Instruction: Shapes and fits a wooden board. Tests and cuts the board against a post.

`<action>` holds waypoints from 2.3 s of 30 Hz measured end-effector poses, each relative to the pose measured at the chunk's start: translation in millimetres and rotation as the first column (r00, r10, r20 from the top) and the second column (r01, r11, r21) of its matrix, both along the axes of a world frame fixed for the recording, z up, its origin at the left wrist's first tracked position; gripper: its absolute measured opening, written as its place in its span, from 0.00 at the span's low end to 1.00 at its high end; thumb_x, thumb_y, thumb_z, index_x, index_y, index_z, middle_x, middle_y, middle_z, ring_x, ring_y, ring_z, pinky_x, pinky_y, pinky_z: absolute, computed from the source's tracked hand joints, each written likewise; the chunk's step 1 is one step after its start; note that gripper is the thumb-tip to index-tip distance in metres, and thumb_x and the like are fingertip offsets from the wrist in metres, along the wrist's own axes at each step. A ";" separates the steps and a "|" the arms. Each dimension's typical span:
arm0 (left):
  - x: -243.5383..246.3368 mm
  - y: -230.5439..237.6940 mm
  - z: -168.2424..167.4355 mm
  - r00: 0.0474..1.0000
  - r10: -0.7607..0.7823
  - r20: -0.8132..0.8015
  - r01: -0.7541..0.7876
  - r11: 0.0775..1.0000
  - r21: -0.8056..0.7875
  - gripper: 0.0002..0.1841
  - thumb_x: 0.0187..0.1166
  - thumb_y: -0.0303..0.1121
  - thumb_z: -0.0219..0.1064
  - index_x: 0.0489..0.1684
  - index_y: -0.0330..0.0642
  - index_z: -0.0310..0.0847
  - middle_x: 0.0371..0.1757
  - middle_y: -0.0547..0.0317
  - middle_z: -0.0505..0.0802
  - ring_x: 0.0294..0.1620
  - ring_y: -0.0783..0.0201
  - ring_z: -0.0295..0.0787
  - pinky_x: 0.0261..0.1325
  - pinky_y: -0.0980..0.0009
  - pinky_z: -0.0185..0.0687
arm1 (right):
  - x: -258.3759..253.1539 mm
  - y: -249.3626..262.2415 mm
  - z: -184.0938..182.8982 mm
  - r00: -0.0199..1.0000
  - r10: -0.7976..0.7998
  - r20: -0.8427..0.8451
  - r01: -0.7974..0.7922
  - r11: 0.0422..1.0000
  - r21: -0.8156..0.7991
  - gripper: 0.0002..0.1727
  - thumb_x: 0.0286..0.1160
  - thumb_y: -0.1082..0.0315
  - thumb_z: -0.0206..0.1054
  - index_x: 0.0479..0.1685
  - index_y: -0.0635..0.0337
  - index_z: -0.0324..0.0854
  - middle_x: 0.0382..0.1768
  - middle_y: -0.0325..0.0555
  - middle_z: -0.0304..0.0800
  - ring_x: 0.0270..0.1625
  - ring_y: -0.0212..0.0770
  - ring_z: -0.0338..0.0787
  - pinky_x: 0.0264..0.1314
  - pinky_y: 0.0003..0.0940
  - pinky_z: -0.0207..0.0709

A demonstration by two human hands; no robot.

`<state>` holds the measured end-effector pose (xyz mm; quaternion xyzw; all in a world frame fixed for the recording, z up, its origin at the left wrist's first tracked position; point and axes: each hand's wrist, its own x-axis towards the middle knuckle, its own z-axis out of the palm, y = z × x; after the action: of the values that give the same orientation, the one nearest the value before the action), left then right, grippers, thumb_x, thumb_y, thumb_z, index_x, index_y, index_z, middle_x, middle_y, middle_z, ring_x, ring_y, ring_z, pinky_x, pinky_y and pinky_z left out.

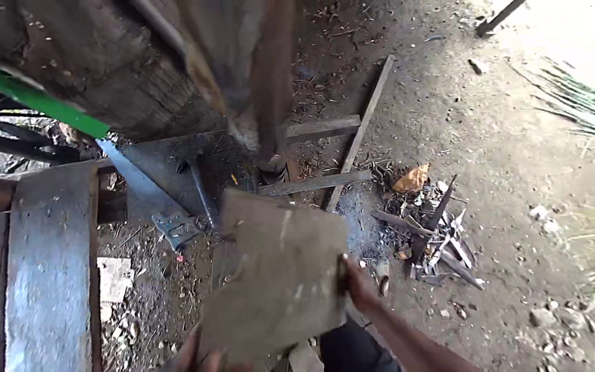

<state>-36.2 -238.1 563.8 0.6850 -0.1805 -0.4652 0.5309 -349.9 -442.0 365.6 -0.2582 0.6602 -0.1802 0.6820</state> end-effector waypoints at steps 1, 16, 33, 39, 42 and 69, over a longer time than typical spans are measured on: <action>-18.1 -32.3 -27.6 0.997 -0.019 -0.078 0.019 1.000 -0.004 0.31 0.81 0.39 0.71 0.85 0.45 0.70 0.71 0.60 0.89 0.67 0.64 0.89 0.70 0.60 0.88 | -21.0 -15.1 -4.9 0.987 -0.081 -0.136 0.068 0.993 -0.095 0.30 0.89 0.41 0.54 0.66 0.59 0.82 0.47 0.53 0.92 0.47 0.46 0.93 0.50 0.53 0.89; -34.0 -335.8 -254.8 0.785 -0.561 0.262 0.283 0.702 0.654 0.34 0.93 0.58 0.47 0.79 0.36 0.68 0.47 0.41 0.92 0.39 0.49 0.94 0.48 0.50 0.91 | -52.3 -338.0 -57.7 0.709 -0.016 -0.705 -0.269 0.918 -0.292 0.37 0.79 0.34 0.63 0.52 0.67 0.87 0.53 0.71 0.87 0.60 0.70 0.85 0.61 0.76 0.72; -32.8 -349.7 -269.2 0.719 -0.567 0.403 0.173 0.707 0.686 0.36 0.85 0.58 0.63 0.85 0.45 0.61 0.53 0.37 0.92 0.55 0.39 0.92 0.61 0.38 0.84 | -28.9 -413.3 -85.8 0.605 0.155 -0.781 -0.503 0.834 -0.224 0.39 0.86 0.32 0.48 0.71 0.58 0.77 0.61 0.69 0.87 0.68 0.70 0.84 0.66 0.76 0.71; -26.2 -361.1 -259.7 0.657 -0.665 0.356 0.202 0.610 0.766 0.39 0.85 0.59 0.63 0.90 0.45 0.58 0.63 0.37 0.91 0.65 0.39 0.89 0.69 0.38 0.81 | -29.4 -418.5 -81.0 0.589 0.264 -0.764 -0.541 0.831 -0.130 0.41 0.88 0.31 0.43 0.79 0.58 0.64 0.55 0.71 0.88 0.60 0.73 0.89 0.56 0.75 0.78; -20.1 -365.4 -255.6 0.627 -0.709 0.323 0.236 0.569 0.788 0.41 0.84 0.60 0.63 0.91 0.47 0.55 0.63 0.37 0.90 0.65 0.38 0.89 0.69 0.38 0.81 | -31.0 -424.4 -78.4 0.608 0.310 -0.731 -0.550 0.829 -0.107 0.41 0.88 0.32 0.44 0.80 0.60 0.63 0.55 0.72 0.88 0.61 0.73 0.89 0.60 0.74 0.77; 6.0 -386.7 -247.7 0.691 -0.722 0.030 0.379 0.399 0.835 0.46 0.78 0.63 0.68 0.92 0.48 0.56 0.68 0.37 0.88 0.69 0.39 0.87 0.72 0.38 0.80 | -128.2 -497.3 -83.5 0.895 0.133 -0.425 -0.171 0.984 -0.054 0.50 0.86 0.26 0.37 0.85 0.64 0.64 0.68 0.57 0.87 0.67 0.50 0.89 0.69 0.51 0.81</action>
<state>-30.2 -624.8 316.1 0.8165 -0.2836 -0.4996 -0.0575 -478.1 -939.4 282.2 -0.3719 0.7604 -0.0960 0.5237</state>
